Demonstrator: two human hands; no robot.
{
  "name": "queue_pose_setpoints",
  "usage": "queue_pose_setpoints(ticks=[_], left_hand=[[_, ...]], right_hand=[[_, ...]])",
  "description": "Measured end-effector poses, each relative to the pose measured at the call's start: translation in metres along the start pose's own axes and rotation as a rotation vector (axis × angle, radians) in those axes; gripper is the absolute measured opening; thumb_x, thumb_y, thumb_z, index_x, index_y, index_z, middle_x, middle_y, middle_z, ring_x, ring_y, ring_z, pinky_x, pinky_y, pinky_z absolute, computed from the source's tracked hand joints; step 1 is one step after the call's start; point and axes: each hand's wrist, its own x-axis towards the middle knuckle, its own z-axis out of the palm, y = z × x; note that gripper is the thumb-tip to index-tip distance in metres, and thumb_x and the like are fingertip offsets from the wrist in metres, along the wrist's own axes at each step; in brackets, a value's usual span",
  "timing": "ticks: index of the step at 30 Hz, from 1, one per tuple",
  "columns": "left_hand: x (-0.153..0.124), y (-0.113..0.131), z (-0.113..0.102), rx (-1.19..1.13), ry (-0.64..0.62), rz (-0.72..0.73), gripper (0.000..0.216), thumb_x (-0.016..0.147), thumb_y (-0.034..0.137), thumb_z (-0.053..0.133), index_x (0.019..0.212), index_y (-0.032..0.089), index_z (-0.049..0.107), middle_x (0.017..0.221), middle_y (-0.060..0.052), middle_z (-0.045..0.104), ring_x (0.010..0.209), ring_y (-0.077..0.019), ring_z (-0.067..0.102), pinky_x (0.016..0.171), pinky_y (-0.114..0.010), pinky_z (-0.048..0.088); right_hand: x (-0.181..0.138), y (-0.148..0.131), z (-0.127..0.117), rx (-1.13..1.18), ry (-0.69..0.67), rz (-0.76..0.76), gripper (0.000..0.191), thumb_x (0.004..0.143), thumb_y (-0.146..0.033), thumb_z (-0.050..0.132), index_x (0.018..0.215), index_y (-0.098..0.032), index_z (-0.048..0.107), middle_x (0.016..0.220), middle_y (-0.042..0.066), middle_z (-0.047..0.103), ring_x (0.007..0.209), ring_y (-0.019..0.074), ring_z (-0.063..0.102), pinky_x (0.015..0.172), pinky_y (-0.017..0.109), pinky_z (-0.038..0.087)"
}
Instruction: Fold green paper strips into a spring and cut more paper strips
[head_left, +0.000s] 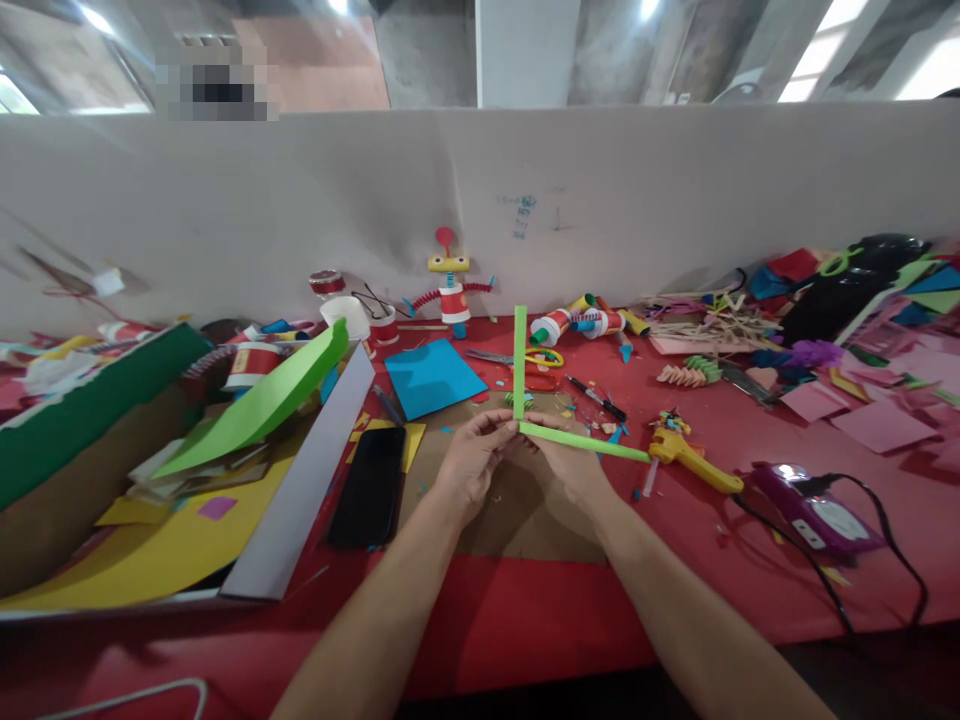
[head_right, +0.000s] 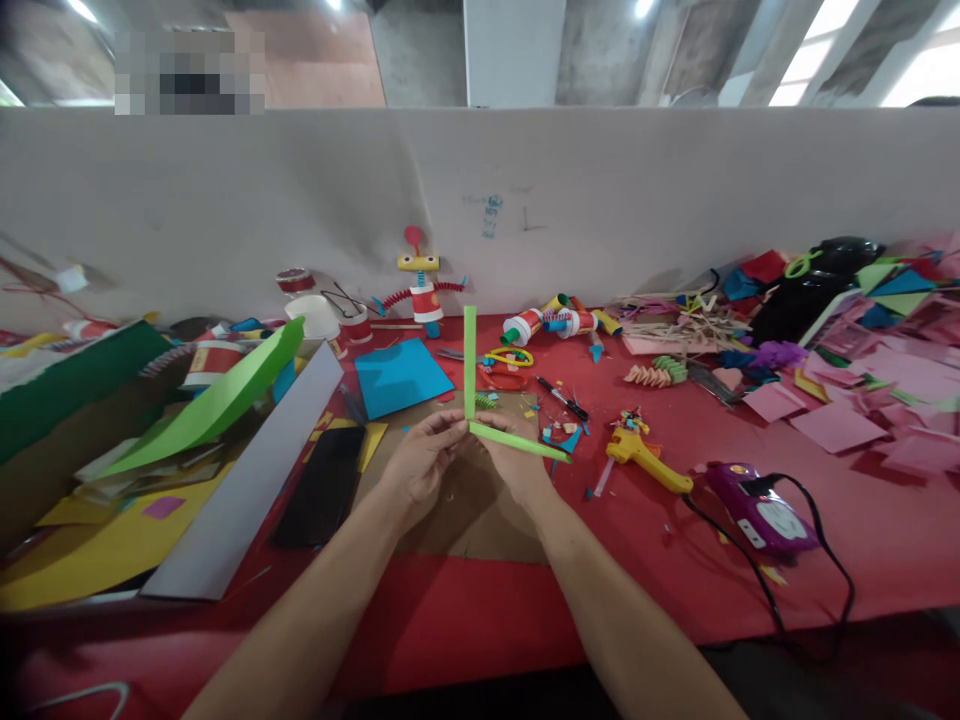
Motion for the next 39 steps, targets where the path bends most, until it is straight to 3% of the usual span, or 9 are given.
queue_pose_setpoints(ticks=[5, 10, 16, 24, 31, 39], left_hand=[[-0.0005, -0.0011, 0.0046, -0.024, 0.056, 0.072, 0.024, 0.056, 0.015, 0.076, 0.078, 0.013, 0.067, 0.074, -0.003, 0.067, 0.064, -0.0102, 0.061, 0.066, -0.022, 0.046], [-0.0016, -0.0053, 0.0038, -0.06, 0.039, 0.095, 0.02, 0.056, 0.018, 0.076, 0.073, 0.013, 0.066, 0.073, -0.003, 0.067, 0.069, -0.0127, 0.062, 0.073, -0.026, 0.046], [-0.0012, -0.0014, -0.0003, 0.036, 0.079, 0.003, 0.017, 0.054, 0.016, 0.075, 0.067, 0.013, 0.064, 0.063, -0.001, 0.064, 0.057, -0.0077, 0.056, 0.059, -0.02, 0.042], [-0.0017, -0.0015, 0.0013, -0.022, 0.099, -0.018, 0.017, 0.055, 0.016, 0.075, 0.065, 0.014, 0.062, 0.06, 0.0, 0.062, 0.056, -0.0071, 0.056, 0.06, -0.019, 0.043], [-0.0049, -0.0046, 0.005, -0.009, 0.081, 0.05, 0.02, 0.053, 0.016, 0.077, 0.066, 0.013, 0.062, 0.063, 0.001, 0.062, 0.059, -0.0077, 0.057, 0.065, -0.021, 0.043], [-0.0042, -0.0085, 0.0049, 0.015, 0.111, 0.138, 0.019, 0.054, 0.019, 0.075, 0.067, 0.014, 0.063, 0.062, 0.001, 0.061, 0.059, -0.0081, 0.056, 0.063, -0.022, 0.042]], right_hand=[[-0.0024, -0.0009, 0.0063, 0.091, -0.05, -0.031, 0.024, 0.07, -0.03, 0.064, 0.092, -0.025, 0.069, 0.09, 0.002, 0.069, 0.086, 0.0198, 0.061, 0.077, 0.034, 0.046], [-0.0045, -0.0035, 0.0077, 0.053, 0.07, 0.009, 0.018, 0.07, -0.034, 0.064, 0.078, -0.02, 0.071, 0.076, 0.002, 0.07, 0.069, 0.0182, 0.061, 0.065, 0.031, 0.046], [-0.0034, -0.0051, 0.0069, 0.124, 0.105, 0.123, 0.017, 0.067, -0.034, 0.065, 0.068, -0.018, 0.069, 0.064, 0.001, 0.066, 0.062, 0.0151, 0.057, 0.061, 0.027, 0.044], [-0.0024, -0.003, 0.0059, 0.21, 0.089, 0.129, 0.017, 0.065, -0.034, 0.068, 0.067, -0.017, 0.068, 0.063, 0.0, 0.063, 0.06, 0.0127, 0.053, 0.063, 0.028, 0.043], [-0.0014, 0.001, 0.0045, 0.298, 0.11, 0.16, 0.02, 0.065, -0.036, 0.068, 0.061, -0.017, 0.062, 0.06, -0.001, 0.06, 0.059, 0.0122, 0.053, 0.063, 0.028, 0.043], [-0.0056, -0.0001, 0.0101, 0.217, 0.093, 0.128, 0.018, 0.066, -0.035, 0.068, 0.071, -0.017, 0.067, 0.067, 0.0, 0.064, 0.064, 0.0139, 0.054, 0.063, 0.027, 0.041]])
